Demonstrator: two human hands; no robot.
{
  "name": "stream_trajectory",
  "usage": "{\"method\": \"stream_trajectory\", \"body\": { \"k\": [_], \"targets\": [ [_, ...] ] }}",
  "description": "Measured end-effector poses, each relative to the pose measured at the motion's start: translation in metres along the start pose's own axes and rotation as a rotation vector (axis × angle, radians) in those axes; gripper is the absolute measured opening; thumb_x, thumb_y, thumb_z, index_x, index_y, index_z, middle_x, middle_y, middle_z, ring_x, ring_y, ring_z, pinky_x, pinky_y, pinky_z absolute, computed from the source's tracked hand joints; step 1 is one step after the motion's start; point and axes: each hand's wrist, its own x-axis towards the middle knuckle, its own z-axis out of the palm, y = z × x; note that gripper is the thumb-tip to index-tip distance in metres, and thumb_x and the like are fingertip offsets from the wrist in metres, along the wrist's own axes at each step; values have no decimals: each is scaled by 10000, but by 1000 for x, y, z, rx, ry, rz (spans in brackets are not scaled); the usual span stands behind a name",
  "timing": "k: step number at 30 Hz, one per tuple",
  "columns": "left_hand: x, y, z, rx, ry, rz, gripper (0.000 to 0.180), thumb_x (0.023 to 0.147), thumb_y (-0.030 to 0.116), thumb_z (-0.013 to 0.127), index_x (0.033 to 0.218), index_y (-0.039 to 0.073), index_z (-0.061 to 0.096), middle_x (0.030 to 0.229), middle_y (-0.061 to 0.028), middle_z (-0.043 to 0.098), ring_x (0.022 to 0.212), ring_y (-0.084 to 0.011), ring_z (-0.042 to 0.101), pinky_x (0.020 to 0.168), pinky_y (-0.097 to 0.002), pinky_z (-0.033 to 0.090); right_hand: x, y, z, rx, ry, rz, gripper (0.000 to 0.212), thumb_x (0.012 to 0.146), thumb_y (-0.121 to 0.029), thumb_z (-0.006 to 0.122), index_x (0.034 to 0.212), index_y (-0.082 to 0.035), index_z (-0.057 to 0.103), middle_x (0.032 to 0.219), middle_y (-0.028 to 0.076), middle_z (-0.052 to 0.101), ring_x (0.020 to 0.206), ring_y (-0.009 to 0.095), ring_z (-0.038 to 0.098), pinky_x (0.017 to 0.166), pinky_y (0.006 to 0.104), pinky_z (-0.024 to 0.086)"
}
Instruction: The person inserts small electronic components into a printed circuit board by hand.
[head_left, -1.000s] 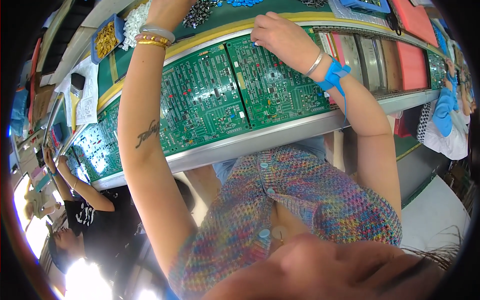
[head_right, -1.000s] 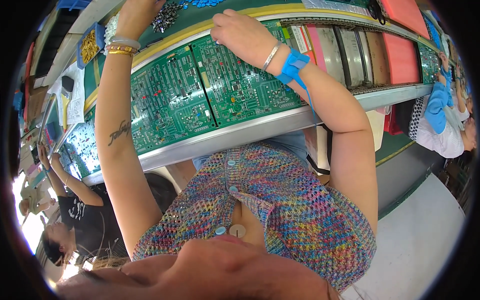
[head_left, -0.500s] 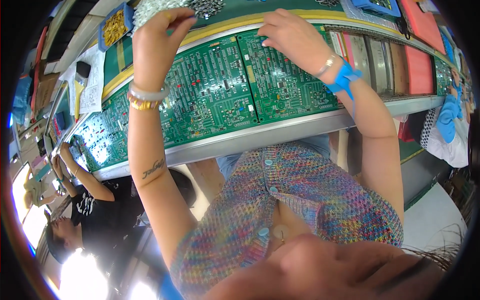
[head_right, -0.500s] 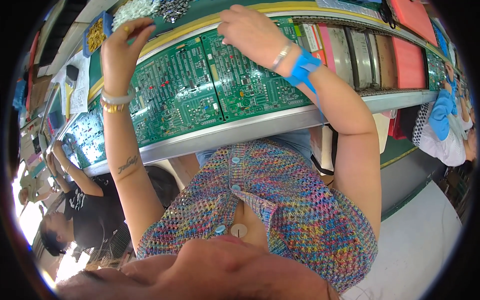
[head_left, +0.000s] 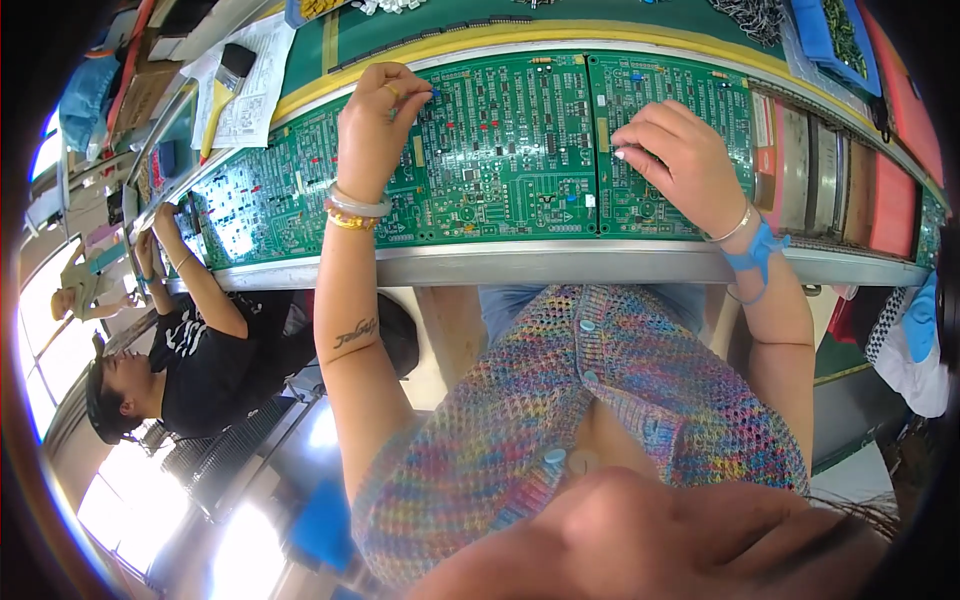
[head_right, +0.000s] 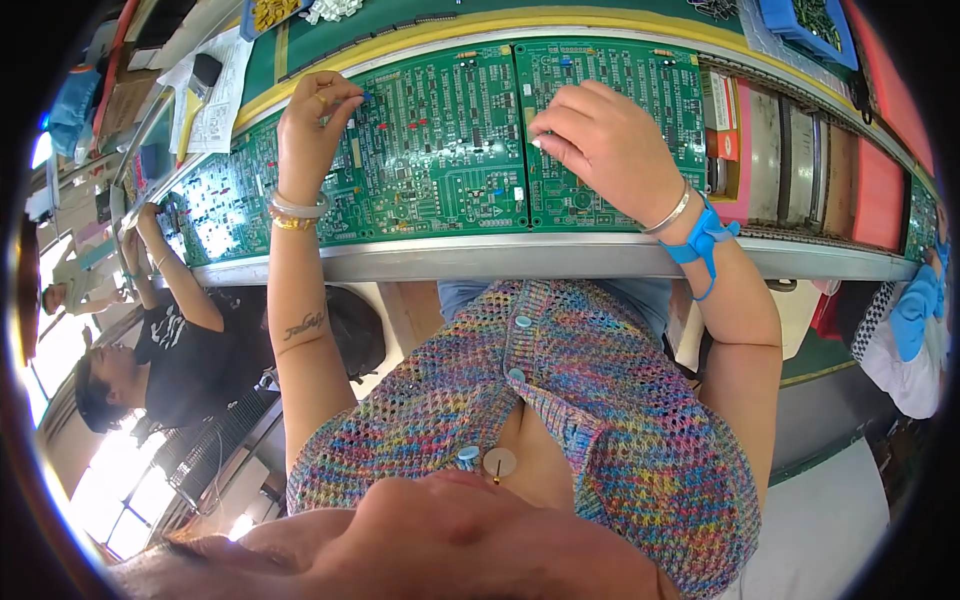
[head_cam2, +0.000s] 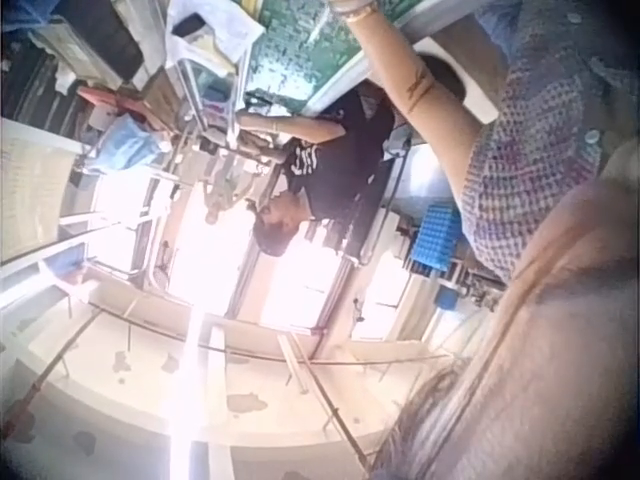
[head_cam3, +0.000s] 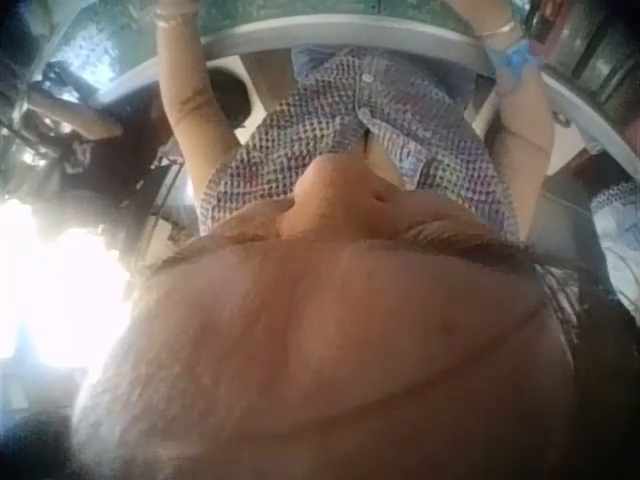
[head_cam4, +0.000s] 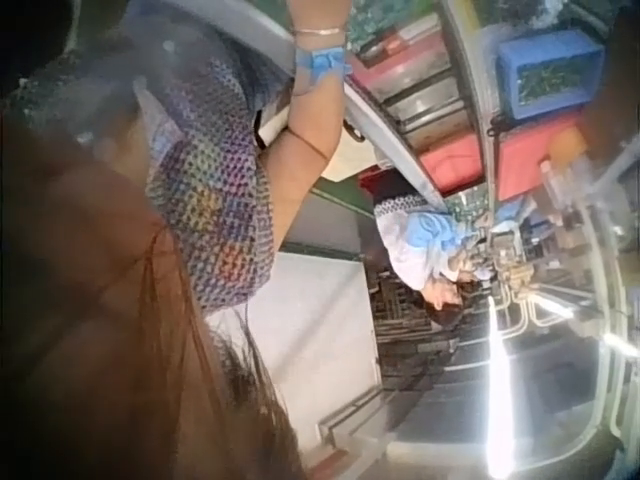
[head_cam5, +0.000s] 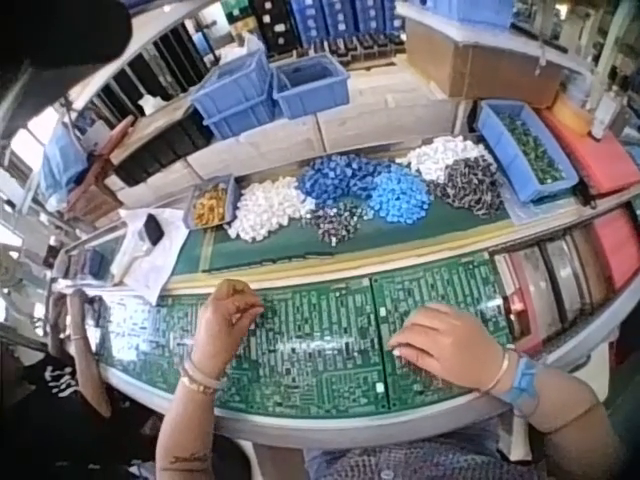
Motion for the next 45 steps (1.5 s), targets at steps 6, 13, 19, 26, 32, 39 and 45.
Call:
{"method": "stream_trajectory", "body": {
  "k": [6,13,19,26,32,39,45],
  "targets": [
    [3,3,5,114,-10,15,132,772,86,689,897,46,679,931,-45,593,699,-163,624,623,-260,500,-1,2,4,-9,7,18,98,748,-127,652,824,-77,618,777,44,549,744,235,526,654,337,452],
    [4,3,8,177,-16,48,145,762,100,702,899,58,677,939,-42,593,685,-160,623,603,-264,492,-1,4,4,-12,-5,15,95,753,-130,644,827,-76,619,790,41,554,757,234,532,660,337,455],
    [-5,13,-6,112,66,99,204,770,99,672,972,70,662,963,-102,587,859,-282,591,731,-348,480,-2,7,-19,-76,121,62,94,769,-133,652,850,-90,628,792,45,580,730,232,562,630,341,468],
    [-94,45,-21,473,-209,102,402,812,122,605,1191,5,538,1327,-158,429,1277,-384,324,1032,-477,301,-11,91,-157,-512,499,464,168,827,-195,586,933,-65,578,785,109,601,727,308,583,650,397,467],
    [-149,24,-17,548,-177,194,512,923,419,447,1248,29,514,1396,-178,385,1315,-444,268,1039,-534,306,8,226,-165,-945,267,494,397,845,-451,489,1080,-166,634,1035,91,628,991,275,585,781,403,506],
    [-143,36,3,545,-218,237,528,919,424,441,1343,110,425,1435,-148,339,1334,-434,238,1056,-553,264,19,222,-175,-949,44,490,437,857,-471,482,926,-79,662,927,102,641,901,291,613,743,402,506],
    [-135,57,9,527,-259,229,534,918,449,421,1337,119,434,1439,-144,333,1340,-428,228,1060,-556,256,27,234,-174,-835,-43,609,407,885,-431,458,936,-80,658,878,130,665,826,318,634,716,447,503]
  ]
}}
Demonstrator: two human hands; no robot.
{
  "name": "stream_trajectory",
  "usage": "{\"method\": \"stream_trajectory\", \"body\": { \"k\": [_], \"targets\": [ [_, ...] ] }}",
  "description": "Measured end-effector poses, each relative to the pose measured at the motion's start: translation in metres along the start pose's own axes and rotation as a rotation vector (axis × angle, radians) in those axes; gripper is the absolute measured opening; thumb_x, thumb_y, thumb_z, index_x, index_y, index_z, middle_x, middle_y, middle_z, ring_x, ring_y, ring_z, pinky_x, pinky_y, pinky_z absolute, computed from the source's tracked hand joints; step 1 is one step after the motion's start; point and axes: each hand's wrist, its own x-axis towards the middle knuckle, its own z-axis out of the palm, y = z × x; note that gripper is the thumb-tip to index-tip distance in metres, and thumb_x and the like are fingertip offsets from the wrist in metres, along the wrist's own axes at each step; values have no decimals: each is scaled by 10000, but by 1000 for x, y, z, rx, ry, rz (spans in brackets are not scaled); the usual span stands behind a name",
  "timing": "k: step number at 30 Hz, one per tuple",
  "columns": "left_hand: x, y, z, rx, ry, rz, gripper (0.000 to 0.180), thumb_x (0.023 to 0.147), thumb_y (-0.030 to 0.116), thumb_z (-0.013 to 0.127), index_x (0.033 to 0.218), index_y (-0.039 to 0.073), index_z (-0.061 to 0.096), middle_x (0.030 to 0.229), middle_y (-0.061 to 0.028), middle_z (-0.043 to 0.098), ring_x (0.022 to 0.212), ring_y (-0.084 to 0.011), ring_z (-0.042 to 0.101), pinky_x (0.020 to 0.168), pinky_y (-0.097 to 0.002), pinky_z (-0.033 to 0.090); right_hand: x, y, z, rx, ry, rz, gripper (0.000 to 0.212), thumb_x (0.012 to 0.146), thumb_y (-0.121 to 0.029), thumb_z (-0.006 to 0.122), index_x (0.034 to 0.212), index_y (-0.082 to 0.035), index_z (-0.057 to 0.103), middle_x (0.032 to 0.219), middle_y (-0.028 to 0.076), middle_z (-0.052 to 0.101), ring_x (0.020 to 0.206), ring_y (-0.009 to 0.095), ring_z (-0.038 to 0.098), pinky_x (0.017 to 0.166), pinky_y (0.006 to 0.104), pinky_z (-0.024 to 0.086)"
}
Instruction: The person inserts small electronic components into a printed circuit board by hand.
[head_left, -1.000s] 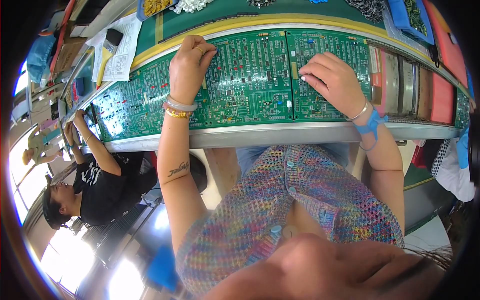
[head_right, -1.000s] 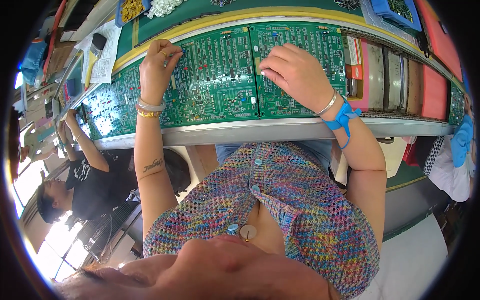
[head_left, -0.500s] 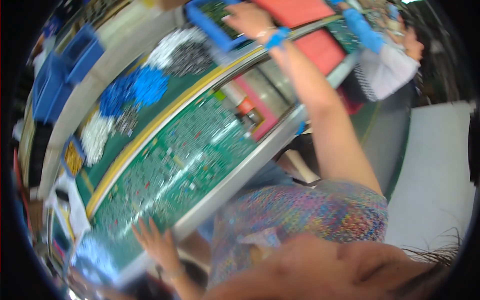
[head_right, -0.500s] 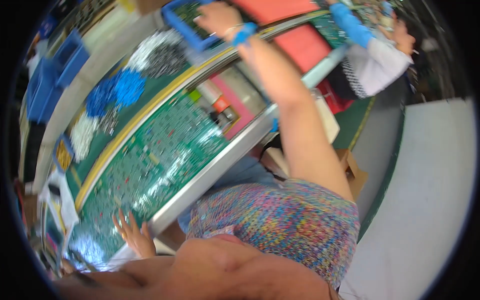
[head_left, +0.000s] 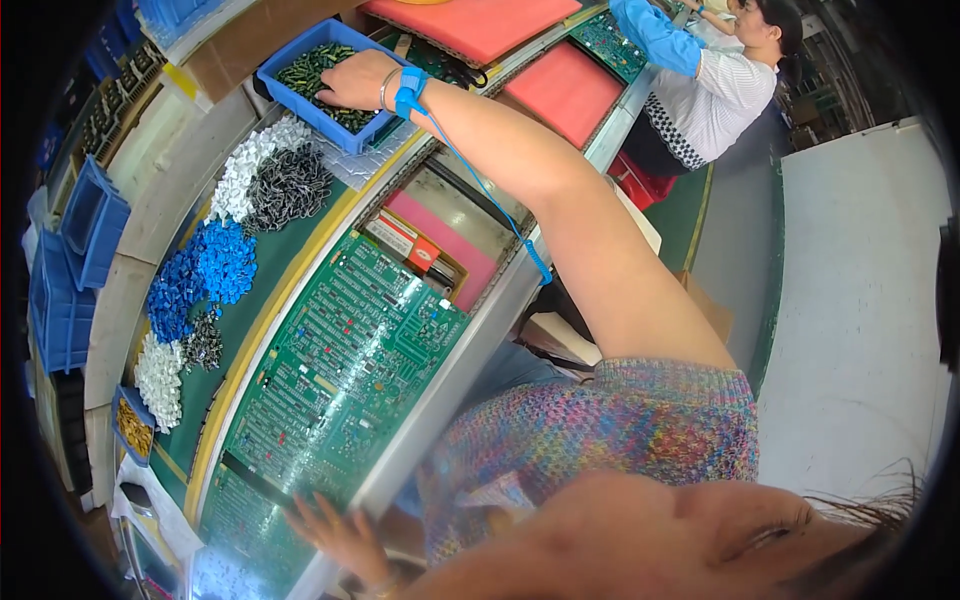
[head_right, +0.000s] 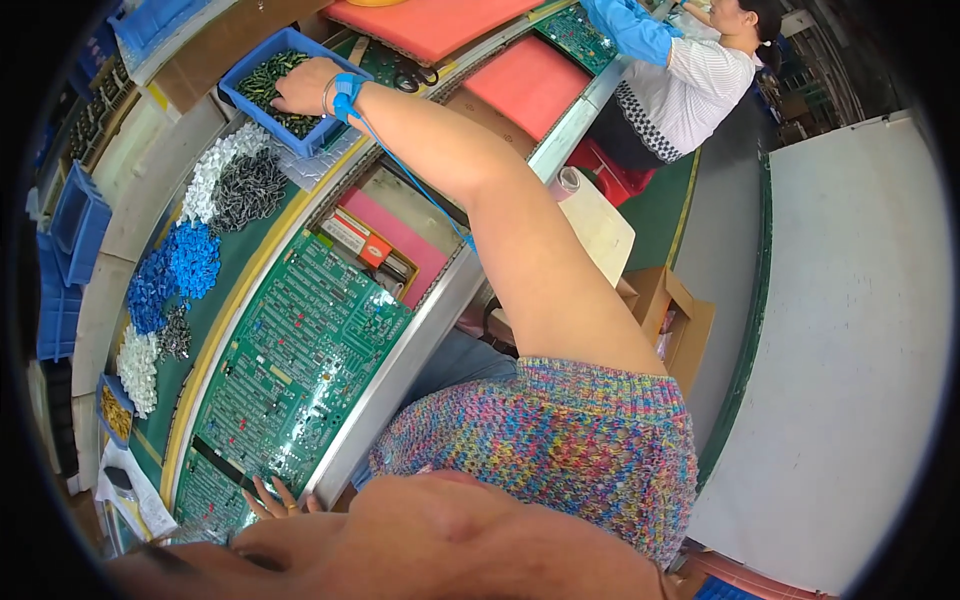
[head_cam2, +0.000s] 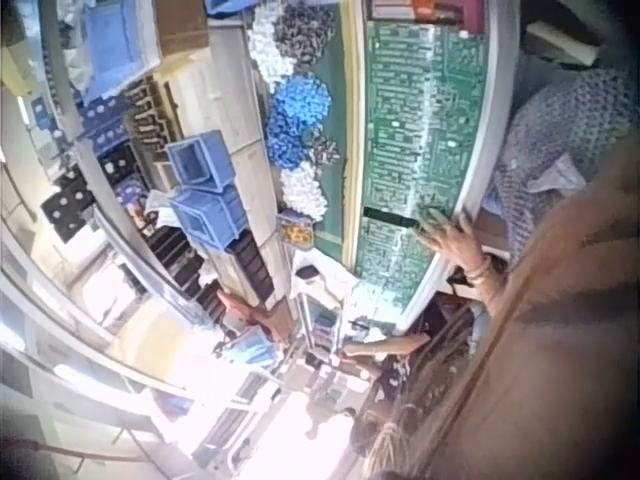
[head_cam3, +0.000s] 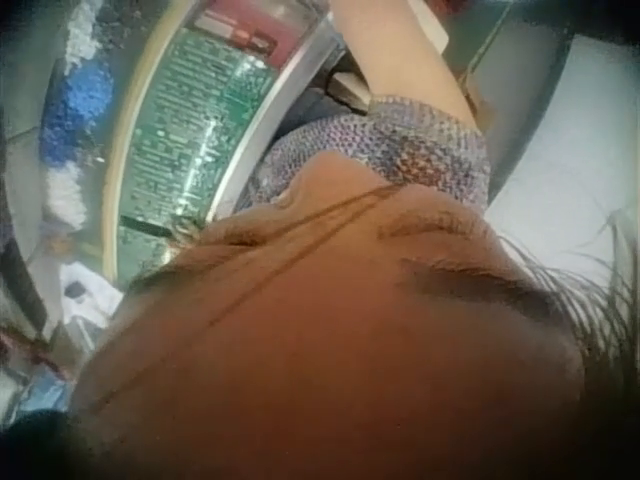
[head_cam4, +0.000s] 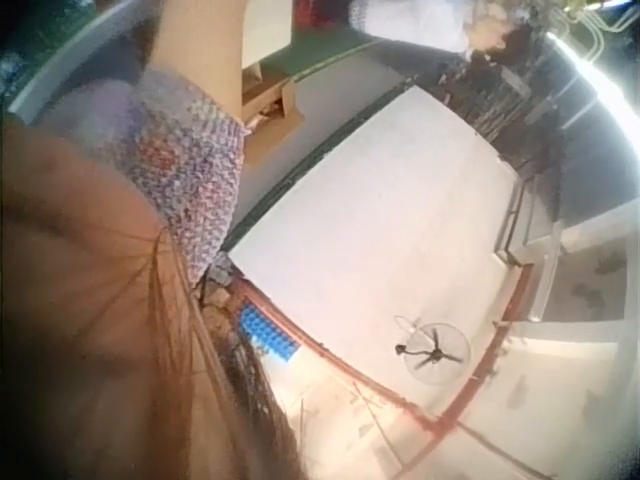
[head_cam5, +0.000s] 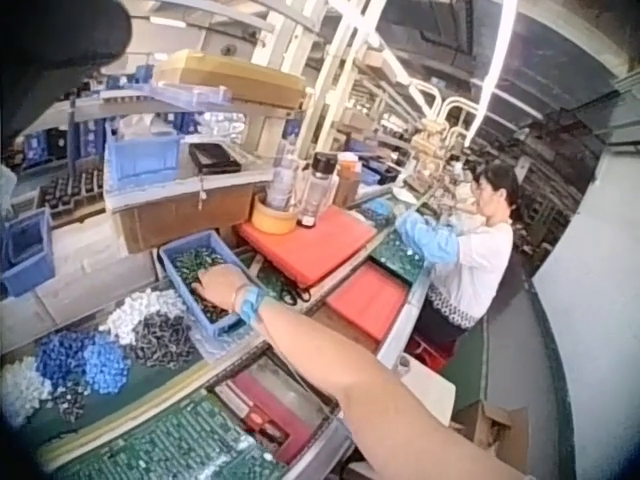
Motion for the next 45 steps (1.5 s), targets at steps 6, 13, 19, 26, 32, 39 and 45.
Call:
{"method": "stream_trajectory", "body": {
  "k": [6,13,19,26,32,39,45],
  "targets": [
    [12,6,-7,-93,81,-50,449,929,399,414,1208,72,546,1352,-152,435,1290,-417,319,1034,-557,285,3,9,-5,131,85,122,396,889,-440,477,878,-105,687,824,120,668,794,312,640,683,450,505],
    [85,69,-15,-801,533,-190,281,924,131,405,1023,-43,602,1206,-199,531,1151,-343,485,975,-454,383,11,14,8,138,224,152,394,879,-471,488,876,-132,690,820,111,662,800,319,630,696,435,508],
    [188,121,4,-2298,-37,-134,381,969,210,413,1246,-43,479,1274,-183,497,1204,-313,462,1045,-441,338,-4,21,-8,217,249,108,437,903,-389,469,729,-14,613,725,160,595,744,340,568,690,447,453],
    [212,162,11,-3033,-466,-317,430,958,210,408,1313,-30,383,1373,-190,388,1299,-306,345,1098,-425,271,-141,-118,-84,803,11,-280,315,858,-405,548,811,-105,630,724,81,629,702,295,608,592,376,484],
    [177,165,39,-3133,-451,-471,306,973,238,374,1161,30,495,1145,-88,556,1110,-216,522,992,-348,405,-208,-166,-45,686,388,-465,189,729,-298,660,720,-130,576,720,12,565,653,204,555,531,327,441],
    [155,181,29,-2907,-277,-478,288,973,245,389,1127,33,508,1096,-83,564,1053,-189,546,917,-339,453,-234,-166,-49,889,372,-434,206,710,-291,667,771,-102,614,801,26,545,697,217,511,661,325,420],
    [153,161,28,-2737,-562,-701,208,956,184,477,1086,31,528,804,5,497,567,-59,384,450,-188,296,-237,-106,-52,1101,-31,-193,126,860,-112,567,948,-78,650,756,58,574,672,172,551,553,281,447]
  ]
}}
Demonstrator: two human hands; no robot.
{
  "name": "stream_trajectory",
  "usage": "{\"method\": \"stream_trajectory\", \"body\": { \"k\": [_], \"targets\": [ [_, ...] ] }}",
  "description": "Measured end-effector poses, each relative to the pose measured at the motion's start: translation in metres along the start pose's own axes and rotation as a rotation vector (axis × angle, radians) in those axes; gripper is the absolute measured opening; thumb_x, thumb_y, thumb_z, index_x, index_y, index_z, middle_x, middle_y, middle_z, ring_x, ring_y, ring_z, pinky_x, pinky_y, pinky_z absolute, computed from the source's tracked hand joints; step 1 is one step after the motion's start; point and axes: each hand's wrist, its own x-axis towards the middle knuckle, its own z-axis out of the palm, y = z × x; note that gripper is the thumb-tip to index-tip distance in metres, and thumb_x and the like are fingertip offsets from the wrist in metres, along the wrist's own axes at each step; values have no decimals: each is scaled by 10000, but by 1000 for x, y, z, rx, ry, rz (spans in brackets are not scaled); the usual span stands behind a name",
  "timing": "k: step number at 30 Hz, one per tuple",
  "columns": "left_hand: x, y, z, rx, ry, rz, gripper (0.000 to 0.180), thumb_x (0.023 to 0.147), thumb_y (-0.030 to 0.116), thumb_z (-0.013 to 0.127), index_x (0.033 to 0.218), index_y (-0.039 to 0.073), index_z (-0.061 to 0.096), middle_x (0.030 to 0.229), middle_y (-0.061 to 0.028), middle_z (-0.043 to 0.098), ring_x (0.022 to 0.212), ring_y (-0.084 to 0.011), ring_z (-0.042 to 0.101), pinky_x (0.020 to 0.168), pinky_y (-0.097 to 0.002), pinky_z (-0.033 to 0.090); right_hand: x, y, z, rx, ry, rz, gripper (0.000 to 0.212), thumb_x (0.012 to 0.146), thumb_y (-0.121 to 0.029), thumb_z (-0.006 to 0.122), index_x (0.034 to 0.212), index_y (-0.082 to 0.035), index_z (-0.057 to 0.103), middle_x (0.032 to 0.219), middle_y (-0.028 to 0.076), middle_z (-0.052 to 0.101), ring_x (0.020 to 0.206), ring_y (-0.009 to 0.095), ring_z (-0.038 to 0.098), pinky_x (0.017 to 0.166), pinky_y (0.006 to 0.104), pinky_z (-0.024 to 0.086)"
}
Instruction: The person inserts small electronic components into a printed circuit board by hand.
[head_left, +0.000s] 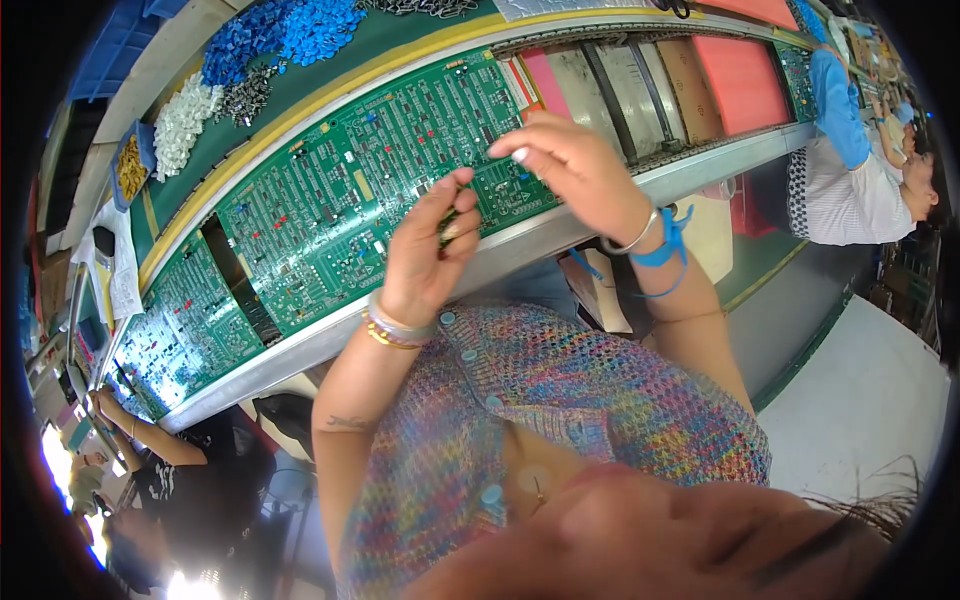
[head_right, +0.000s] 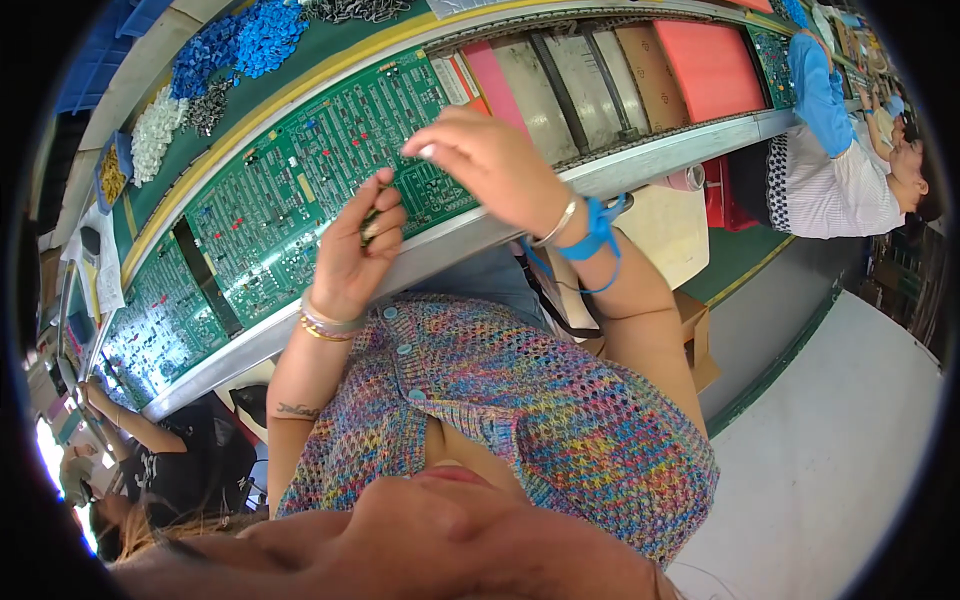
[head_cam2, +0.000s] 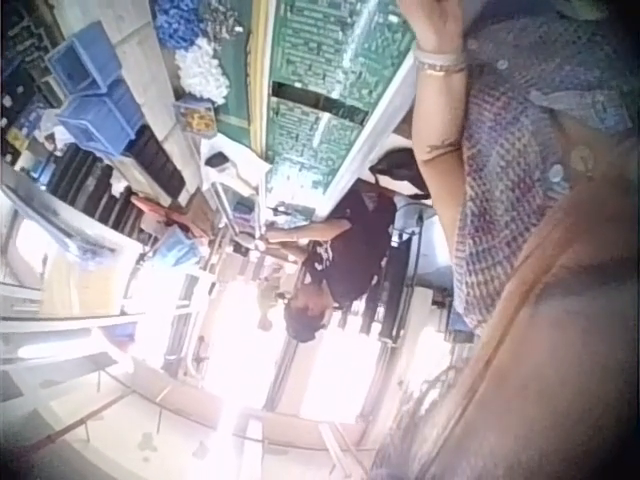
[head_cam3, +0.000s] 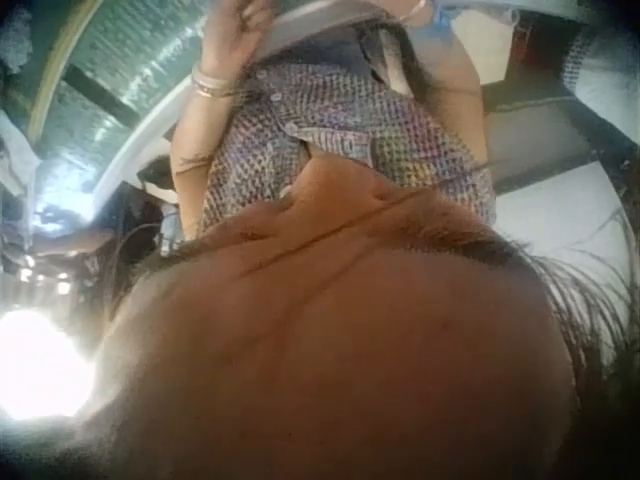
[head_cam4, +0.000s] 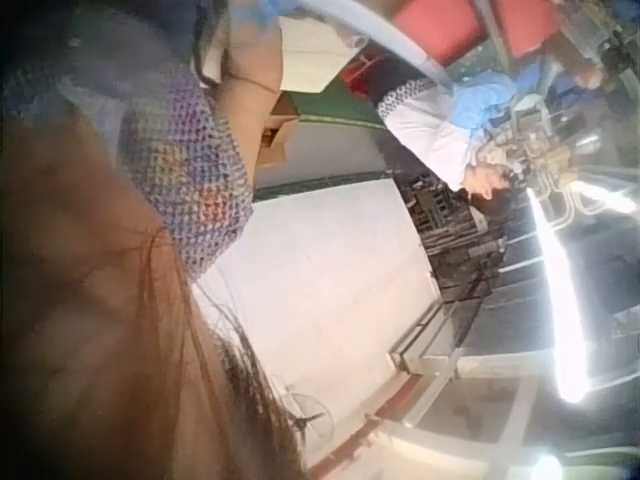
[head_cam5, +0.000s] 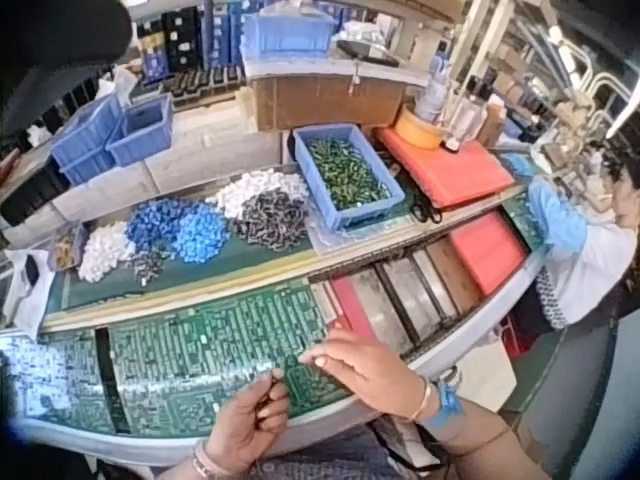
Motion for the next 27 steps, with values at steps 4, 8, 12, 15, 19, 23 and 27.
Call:
{"method": "stream_trajectory", "body": {
  "k": [4,8,12,15,19,23,27],
  "targets": [
    [-16,26,0,225,57,28,299,957,199,487,1169,-11,508,806,12,472,567,-20,333,442,-153,245,-17,14,-18,225,-70,429,171,888,-48,512,1003,-45,639,786,50,624,673,111,586,568,229,481],
    [-24,24,4,326,151,-11,346,952,184,496,1215,-41,488,826,13,494,570,-19,331,449,-151,245,-23,26,-16,367,-14,499,175,899,-32,500,1025,-8,619,902,74,668,806,96,632,682,220,521],
    [-27,17,3,398,57,-35,331,946,143,499,1212,-53,507,847,7,523,590,-14,338,460,-146,249,-24,35,-16,318,26,357,175,878,-44,549,1037,-3,611,895,54,660,804,94,624,722,227,511],
    [-22,12,-1,457,60,-14,352,945,148,498,1229,-58,480,876,-1,496,598,-13,324,441,-143,233,-27,37,-18,298,12,347,181,867,-51,574,1037,0,608,899,50,654,803,91,623,728,222,506],
    [-21,10,3,463,76,-4,325,948,138,487,1211,-52,504,883,-2,513,573,-12,318,438,-145,229,-27,40,-17,362,31,416,174,866,-41,572,1029,5,611,906,59,655,779,95,627,706,218,506],
    [-16,13,7,718,63,2,299,949,149,492,1184,-29,542,807,16,527,535,-4,305,435,-149,228,-23,42,-11,324,60,443,164,866,-48,576,1018,-4,620,920,72,665,748,98,637,682,214,506],
    [-6,15,21,1119,125,56,246,942,160,510,1097,1,615,741,23,544,540,-10,366,455,-162,279,-10,45,-5,-84,91,212,116,811,-78,633,920,-40,636,865,58,625,767,177,607,682,280,481]
  ]
}}
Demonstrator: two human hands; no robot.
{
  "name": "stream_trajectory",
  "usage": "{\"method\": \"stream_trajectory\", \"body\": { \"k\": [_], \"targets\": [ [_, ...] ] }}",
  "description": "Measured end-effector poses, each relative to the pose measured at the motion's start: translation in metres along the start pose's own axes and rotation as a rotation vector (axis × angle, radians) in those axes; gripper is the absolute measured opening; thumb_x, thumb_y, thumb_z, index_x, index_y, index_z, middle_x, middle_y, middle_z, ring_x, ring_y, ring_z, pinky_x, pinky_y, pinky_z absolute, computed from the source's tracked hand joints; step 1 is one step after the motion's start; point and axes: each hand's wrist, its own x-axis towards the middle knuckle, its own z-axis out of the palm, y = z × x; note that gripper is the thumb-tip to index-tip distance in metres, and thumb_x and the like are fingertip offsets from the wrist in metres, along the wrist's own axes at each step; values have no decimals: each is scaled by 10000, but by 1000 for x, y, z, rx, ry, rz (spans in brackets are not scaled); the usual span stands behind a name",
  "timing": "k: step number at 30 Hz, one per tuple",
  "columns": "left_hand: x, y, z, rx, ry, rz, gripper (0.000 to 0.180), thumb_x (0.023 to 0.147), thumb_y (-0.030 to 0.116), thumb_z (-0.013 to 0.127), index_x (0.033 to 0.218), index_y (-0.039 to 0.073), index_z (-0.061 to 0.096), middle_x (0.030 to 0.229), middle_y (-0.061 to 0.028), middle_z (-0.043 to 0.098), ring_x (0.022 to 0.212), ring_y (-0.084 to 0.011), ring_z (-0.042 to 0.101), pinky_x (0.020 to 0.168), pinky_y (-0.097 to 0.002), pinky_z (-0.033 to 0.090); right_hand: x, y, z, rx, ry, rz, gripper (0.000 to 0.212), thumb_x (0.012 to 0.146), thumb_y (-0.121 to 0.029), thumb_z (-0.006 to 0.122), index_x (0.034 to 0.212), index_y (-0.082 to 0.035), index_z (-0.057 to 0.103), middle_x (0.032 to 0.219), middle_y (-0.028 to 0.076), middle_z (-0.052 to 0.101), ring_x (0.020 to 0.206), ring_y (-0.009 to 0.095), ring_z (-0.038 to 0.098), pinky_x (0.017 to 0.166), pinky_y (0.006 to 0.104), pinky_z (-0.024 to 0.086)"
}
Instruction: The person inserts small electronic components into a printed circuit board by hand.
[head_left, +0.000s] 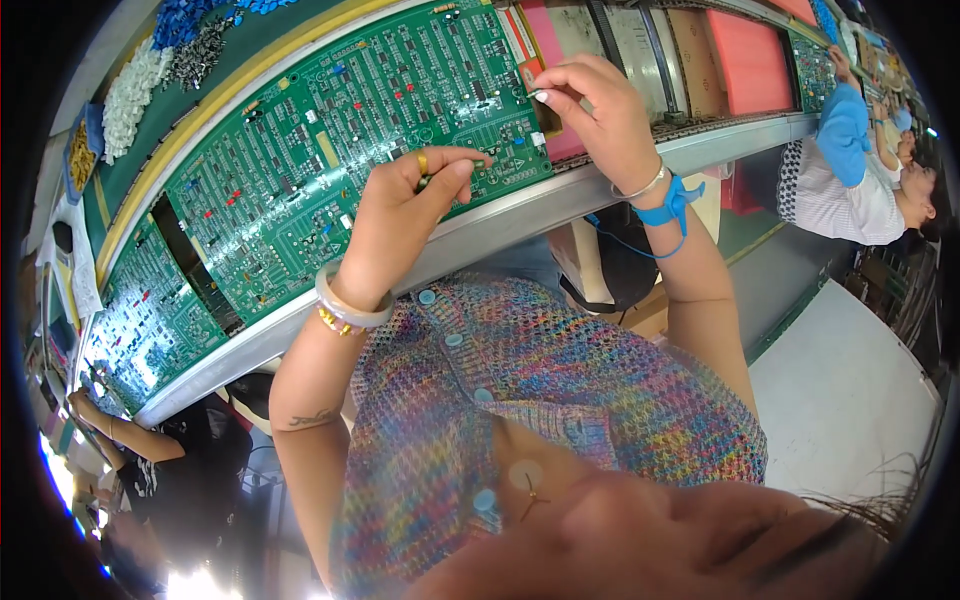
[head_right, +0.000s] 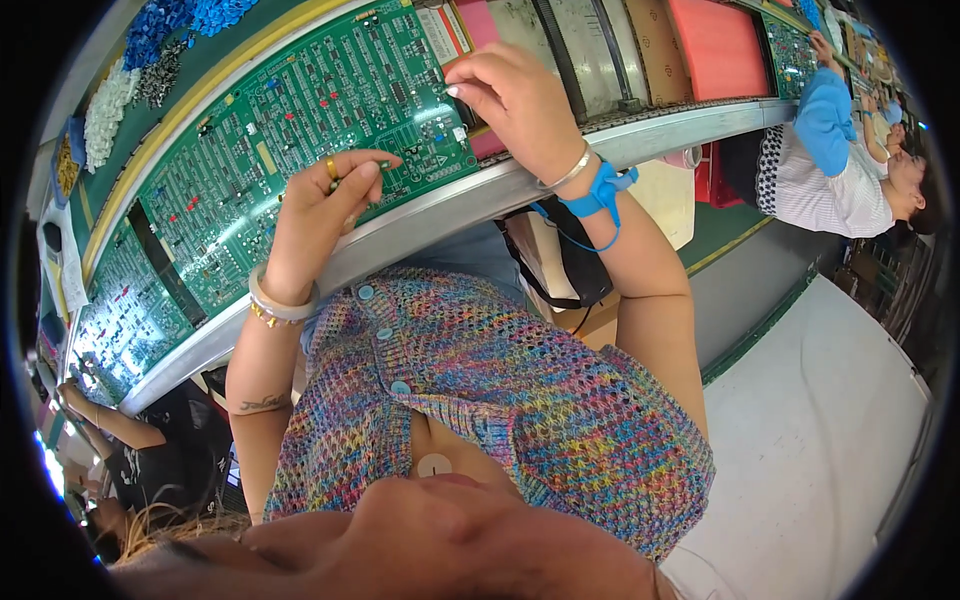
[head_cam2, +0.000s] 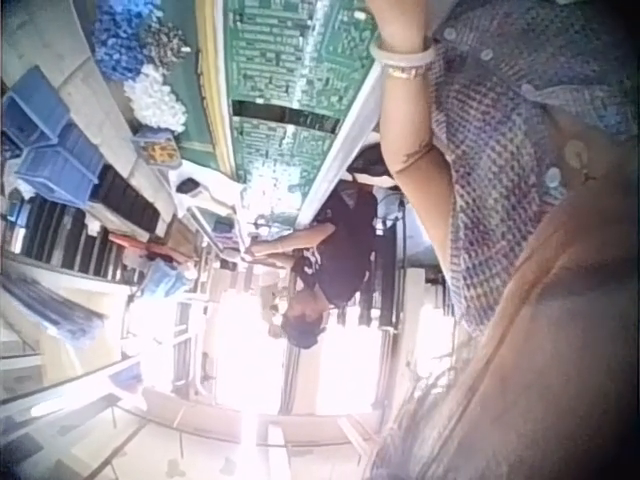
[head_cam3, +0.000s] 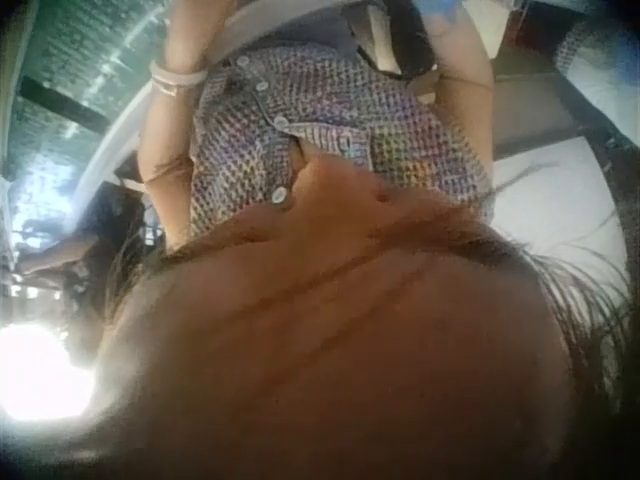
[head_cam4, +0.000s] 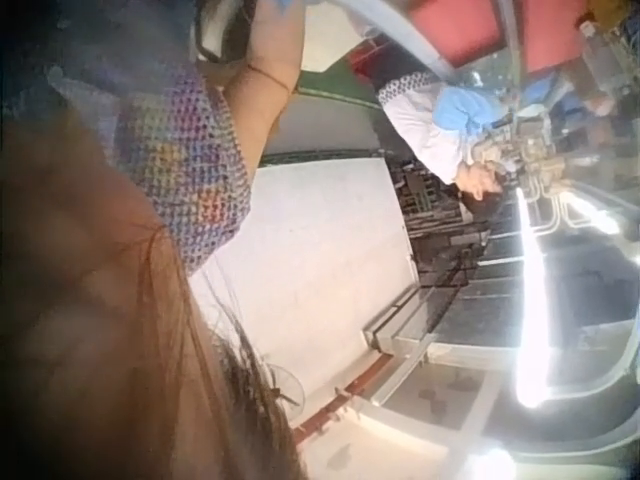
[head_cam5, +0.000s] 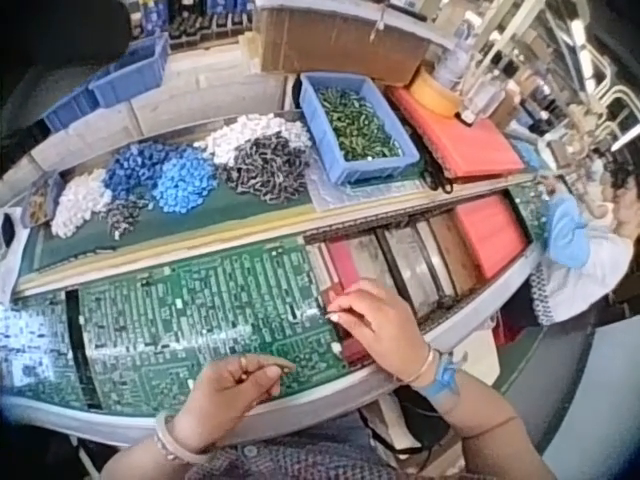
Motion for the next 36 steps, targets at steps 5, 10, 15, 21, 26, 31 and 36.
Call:
{"method": "stream_trajectory", "body": {
  "k": [5,10,15,21,26,31,36],
  "targets": [
    [13,-7,11,474,194,377,155,860,109,593,939,-8,656,764,-132,619,621,-244,594,591,-321,467,8,11,7,-239,37,-197,97,798,-83,646,878,-30,636,844,54,565,762,199,551,646,283,466],
    [17,-13,12,574,237,424,137,866,74,581,956,7,658,725,-111,585,584,-171,536,561,-288,425,10,11,10,-258,66,-220,97,746,-86,664,831,-59,626,805,55,561,795,253,536,700,343,439],
    [17,-12,11,611,247,419,134,866,74,579,950,5,658,728,-120,588,577,-189,535,562,-297,426,11,8,11,-257,72,-248,89,750,-80,659,826,-57,618,800,60,556,789,257,534,696,346,438],
    [18,-11,11,578,265,438,141,868,86,579,947,-2,655,732,-127,593,579,-202,542,561,-305,428,9,6,10,-246,73,-197,91,754,-105,665,792,-48,605,779,65,554,765,265,531,677,353,432],
    [17,-10,13,586,270,398,140,867,86,578,939,-9,652,724,-128,587,579,-214,543,563,-307,428,12,9,10,-326,101,-253,106,770,-114,680,781,-33,612,740,46,542,659,200,507,592,298,417],
    [17,-6,14,625,275,389,116,852,76,581,865,-25,637,804,-168,615,690,-338,603,620,-384,481,13,7,12,-322,106,-266,116,770,-126,681,771,-34,609,739,47,538,656,207,500,601,306,414],
    [17,-8,14,629,282,402,116,851,77,583,861,-28,632,800,-167,613,689,-337,602,621,-386,482,12,6,13,-365,99,-264,113,767,-130,677,762,-42,608,747,48,543,676,217,505,615,315,416]
  ]
}}
